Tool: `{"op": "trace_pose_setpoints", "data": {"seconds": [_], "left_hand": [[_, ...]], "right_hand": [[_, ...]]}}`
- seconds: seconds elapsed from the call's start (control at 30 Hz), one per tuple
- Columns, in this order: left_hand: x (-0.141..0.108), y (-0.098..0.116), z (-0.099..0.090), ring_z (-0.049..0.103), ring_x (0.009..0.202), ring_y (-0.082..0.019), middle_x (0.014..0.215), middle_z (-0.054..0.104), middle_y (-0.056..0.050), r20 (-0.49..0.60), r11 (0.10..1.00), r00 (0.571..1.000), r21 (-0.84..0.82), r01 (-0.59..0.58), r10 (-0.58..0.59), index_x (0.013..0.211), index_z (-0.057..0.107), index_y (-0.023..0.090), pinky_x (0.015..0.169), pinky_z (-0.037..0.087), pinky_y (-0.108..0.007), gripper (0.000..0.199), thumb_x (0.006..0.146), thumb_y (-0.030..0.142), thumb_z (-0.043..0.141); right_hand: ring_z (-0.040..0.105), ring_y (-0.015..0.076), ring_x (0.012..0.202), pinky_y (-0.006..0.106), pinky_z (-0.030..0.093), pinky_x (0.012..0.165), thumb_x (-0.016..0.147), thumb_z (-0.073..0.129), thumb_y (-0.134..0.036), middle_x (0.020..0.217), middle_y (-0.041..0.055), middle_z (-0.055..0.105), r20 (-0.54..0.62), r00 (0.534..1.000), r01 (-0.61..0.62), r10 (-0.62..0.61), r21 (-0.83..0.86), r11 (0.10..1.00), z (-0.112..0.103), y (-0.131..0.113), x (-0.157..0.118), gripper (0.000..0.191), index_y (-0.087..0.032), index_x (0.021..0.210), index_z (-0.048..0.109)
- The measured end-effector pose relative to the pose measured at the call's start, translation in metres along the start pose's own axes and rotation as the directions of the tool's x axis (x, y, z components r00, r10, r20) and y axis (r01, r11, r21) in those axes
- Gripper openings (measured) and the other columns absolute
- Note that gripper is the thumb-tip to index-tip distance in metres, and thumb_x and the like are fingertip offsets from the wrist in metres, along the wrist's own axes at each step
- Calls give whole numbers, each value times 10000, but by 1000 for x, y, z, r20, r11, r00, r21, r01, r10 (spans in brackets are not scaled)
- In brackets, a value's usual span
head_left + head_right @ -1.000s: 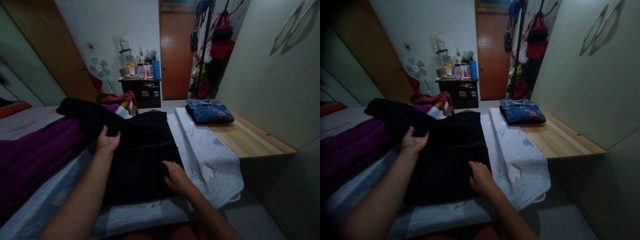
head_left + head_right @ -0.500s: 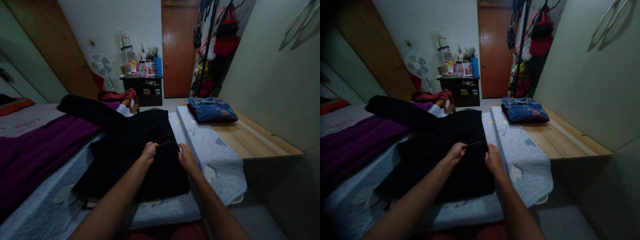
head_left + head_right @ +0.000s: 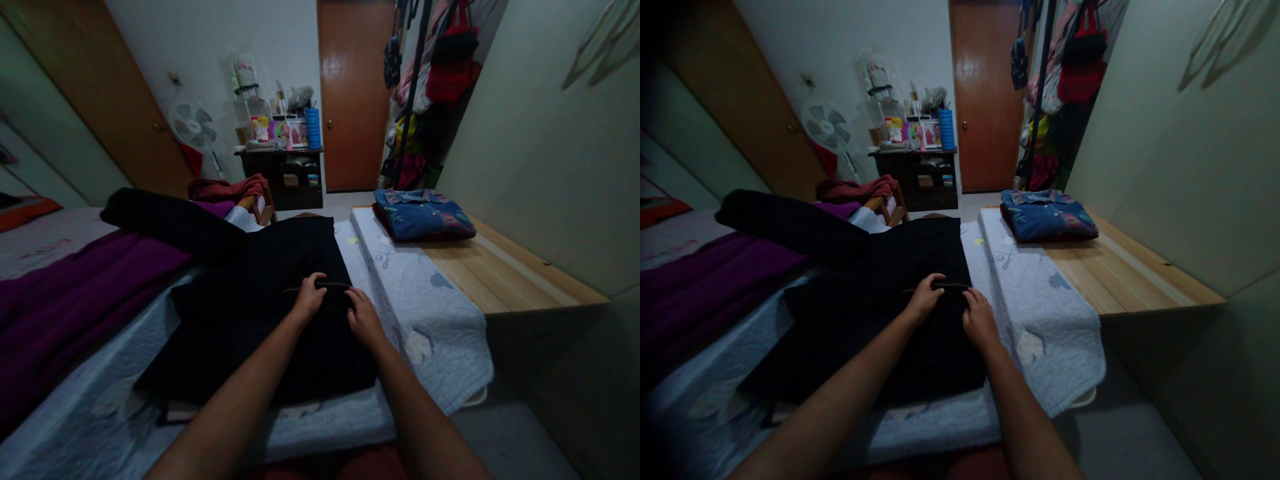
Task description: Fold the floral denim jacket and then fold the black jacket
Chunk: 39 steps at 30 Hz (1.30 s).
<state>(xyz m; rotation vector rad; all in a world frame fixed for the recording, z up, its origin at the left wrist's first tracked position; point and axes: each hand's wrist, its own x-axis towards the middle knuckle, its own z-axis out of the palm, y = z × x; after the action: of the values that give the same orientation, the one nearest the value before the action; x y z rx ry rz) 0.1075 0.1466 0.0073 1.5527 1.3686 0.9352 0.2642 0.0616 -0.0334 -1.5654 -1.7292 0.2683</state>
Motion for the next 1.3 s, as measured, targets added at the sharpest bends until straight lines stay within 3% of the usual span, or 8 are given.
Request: {"op": "trace_pose_setpoints", "data": {"seconds": [0.07,0.2,0.33,0.4,0.57,0.83,1.0,1.3], "left_hand": [[-4,-2,-1,562,1035,-206,1088,566,-73,-3,971,995,218,-97,100,1095,639,192,1003,410,-351,417,724,24,546],[-18,1,0,471,1183,-311,1310,471,-135,-8,743,951,627,-235,308,1150,623,229,1011,380,-483,408,780,76,544],[-28,8,8,450,1205,-265,1334,491,-92,283,578,846,630,-519,451,1167,604,249,1028,364,-432,431,810,40,485],[-30,8,13,515,1084,-232,1202,557,-86,385,578,824,588,-566,416,1123,616,233,951,419,-375,353,841,72,475],[-33,-3,19,547,957,-211,1039,577,-70,379,577,857,634,-515,348,1060,605,214,856,439,-343,248,880,117,463],[-33,-14,17,529,1014,-199,1093,575,-53,396,601,836,581,-548,379,1248,570,288,879,409,-333,387,915,146,433],[-30,-17,15,520,1024,-191,1065,571,-33,404,675,829,489,-553,387,1234,597,299,908,407,-334,362,896,210,506],[-37,-15,16,445,1111,-232,1145,528,-53,298,670,845,517,-534,443,1175,603,260,973,384,-374,350,827,220,605]], "right_hand": [[456,209,1217,412,371,1067,761,435,-93,1278,99,523,20,1000,-9,9,18,1000,-1,-1,-1,459,-180,1198,548],[496,215,1112,409,418,1008,750,456,-101,1136,100,548,-17,1000,-24,25,33,999,-4,-3,0,411,-167,1145,545],[506,211,1086,400,424,1004,756,457,-108,1111,95,539,-38,999,-26,28,41,999,-3,-1,0,404,-173,1143,553],[502,211,1111,391,413,1023,758,456,-115,1138,103,536,-51,998,-31,33,36,999,-1,2,-1,403,-168,1145,560],[453,234,1224,409,345,1088,753,432,-113,1273,159,529,-82,994,-74,72,-30,997,6,6,-3,503,-93,1250,512],[503,240,1124,390,360,1025,764,459,-126,1147,139,611,-64,992,-121,112,-164,979,0,-3,-2,420,-106,1166,580],[504,246,1111,389,343,1009,795,475,-149,1122,141,622,-56,988,-155,146,-219,963,-1,-5,-3,400,-100,1178,580],[462,261,1151,408,342,1012,792,493,-170,1210,144,559,-108,978,-200,179,-230,953,-1,-5,-5,412,-125,1194,571]]}}
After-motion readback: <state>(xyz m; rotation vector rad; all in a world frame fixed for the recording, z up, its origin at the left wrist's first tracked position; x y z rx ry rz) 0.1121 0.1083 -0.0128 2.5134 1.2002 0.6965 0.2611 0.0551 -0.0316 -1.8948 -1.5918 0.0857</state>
